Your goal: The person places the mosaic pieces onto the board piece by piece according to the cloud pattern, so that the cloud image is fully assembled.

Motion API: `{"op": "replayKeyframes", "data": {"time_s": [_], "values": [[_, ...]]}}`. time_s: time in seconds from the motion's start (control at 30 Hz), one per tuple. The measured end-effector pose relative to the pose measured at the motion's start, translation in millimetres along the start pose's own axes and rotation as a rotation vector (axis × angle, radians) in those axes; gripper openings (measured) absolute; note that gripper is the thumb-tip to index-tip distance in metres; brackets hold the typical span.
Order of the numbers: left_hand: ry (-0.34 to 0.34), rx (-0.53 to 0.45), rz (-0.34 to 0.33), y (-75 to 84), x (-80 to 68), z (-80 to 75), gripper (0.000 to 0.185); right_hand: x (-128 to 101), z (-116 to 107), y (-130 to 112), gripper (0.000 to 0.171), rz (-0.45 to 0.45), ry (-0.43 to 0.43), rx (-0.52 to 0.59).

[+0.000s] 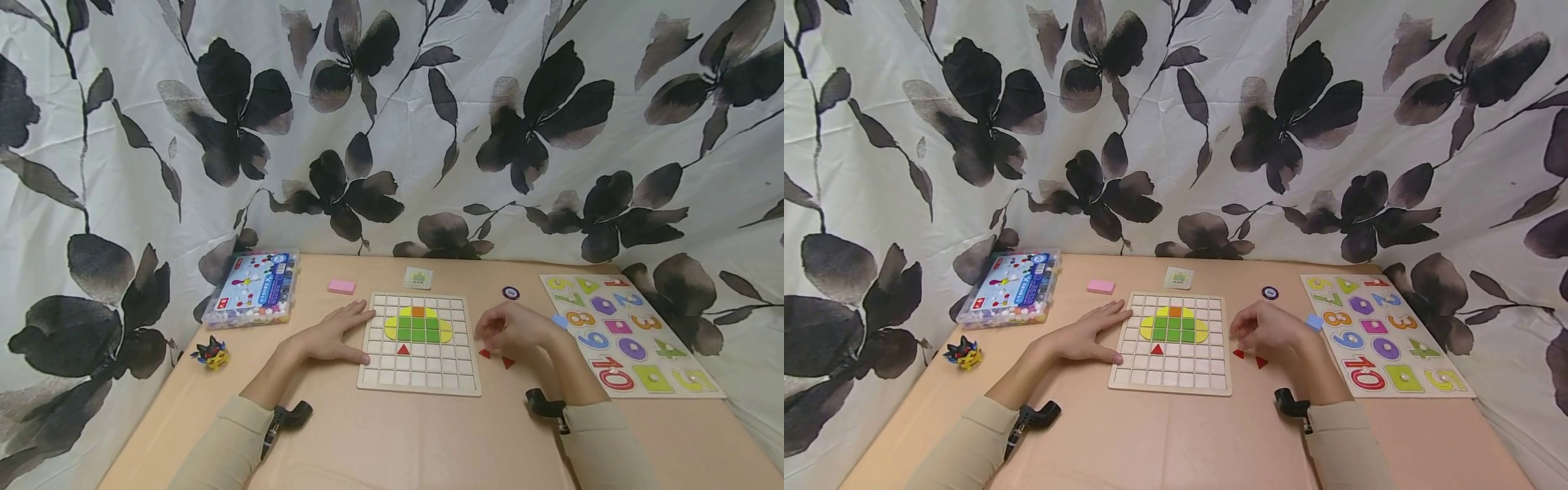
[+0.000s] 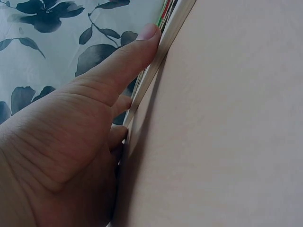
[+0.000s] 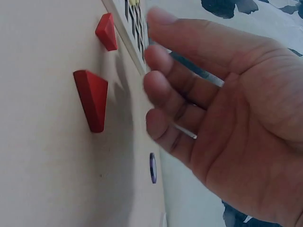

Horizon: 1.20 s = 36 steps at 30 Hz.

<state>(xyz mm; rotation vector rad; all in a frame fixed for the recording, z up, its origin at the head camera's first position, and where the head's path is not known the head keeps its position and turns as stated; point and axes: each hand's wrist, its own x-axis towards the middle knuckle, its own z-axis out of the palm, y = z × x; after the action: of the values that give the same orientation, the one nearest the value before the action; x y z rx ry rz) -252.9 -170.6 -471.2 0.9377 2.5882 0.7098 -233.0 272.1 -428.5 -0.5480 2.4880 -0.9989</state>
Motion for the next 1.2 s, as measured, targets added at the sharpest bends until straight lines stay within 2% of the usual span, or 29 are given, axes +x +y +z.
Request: {"op": "replayKeyframes", "data": {"time_s": [0.13,0.3,0.53,0.77,1.2], "values": [[0.002,-0.003,0.003,-0.4,-0.2,-0.8,0.102,0,0,3,0.018,-0.008,-0.093,0.024],[0.006,0.004,0.007,-0.6,-0.4,-1.0,0.102,2,2,5,0.017,-0.007,-0.143,0.044],[0.003,-0.003,-0.003,0.1,-0.7,-0.2,0.102,4,8,4,0.019,0.024,-0.134,0.013],[0.005,-0.011,-0.002,1.3,-1.3,-0.3,0.102,5,10,0,0.018,0.018,-0.112,-0.019],[0.001,-0.014,-0.003,3.9,-2.3,-1.5,0.101,3,12,-4,0.018,0.028,-0.104,-0.019]]}}
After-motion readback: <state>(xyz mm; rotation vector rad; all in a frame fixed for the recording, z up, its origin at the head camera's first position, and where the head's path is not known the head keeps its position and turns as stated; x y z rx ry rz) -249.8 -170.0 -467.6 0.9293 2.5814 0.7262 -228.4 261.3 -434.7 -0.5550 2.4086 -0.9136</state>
